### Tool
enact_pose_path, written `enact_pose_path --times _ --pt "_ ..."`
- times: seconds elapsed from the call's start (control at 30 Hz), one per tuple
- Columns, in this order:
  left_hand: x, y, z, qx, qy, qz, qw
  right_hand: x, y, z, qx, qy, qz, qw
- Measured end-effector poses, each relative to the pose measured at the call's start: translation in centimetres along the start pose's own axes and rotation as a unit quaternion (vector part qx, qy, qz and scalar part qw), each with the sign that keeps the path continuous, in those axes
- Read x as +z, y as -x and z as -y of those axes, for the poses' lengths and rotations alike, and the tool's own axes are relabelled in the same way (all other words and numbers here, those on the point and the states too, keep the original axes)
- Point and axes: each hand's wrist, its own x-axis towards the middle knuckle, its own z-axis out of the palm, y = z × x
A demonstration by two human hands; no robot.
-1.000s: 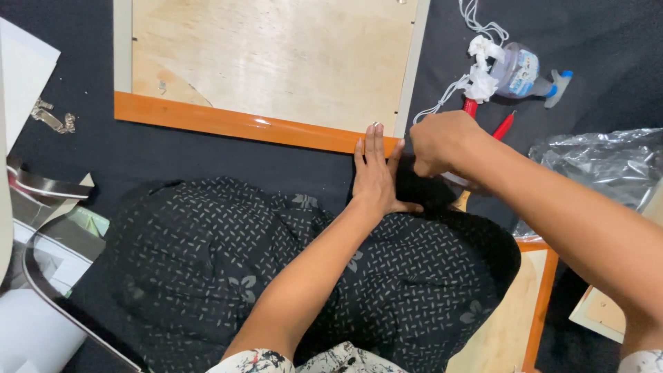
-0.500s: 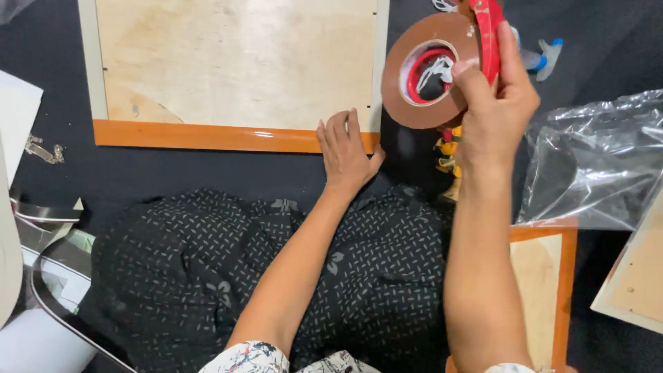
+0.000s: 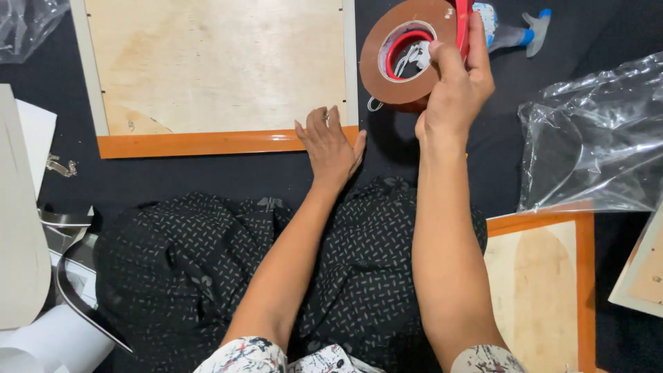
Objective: Applying adhesive tape to the back edges of a wooden picture frame using a tape dispenser to seal the backing.
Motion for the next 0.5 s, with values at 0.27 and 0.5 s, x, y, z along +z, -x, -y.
enact_pose_path --times 0.27,0.5 --pt "-5.4 2.3 7.1 0.126 -0.053 0.26 0.956 -0.9 -1.5 -2.1 -0.046 -0.001 0.027 0.999" --pt "-13.7 -1.9 19.5 -0.333 -0.044 0.323 0.885 -0.4 -0.7 -0.7 -0.016 0.0 -0.009 1.0"
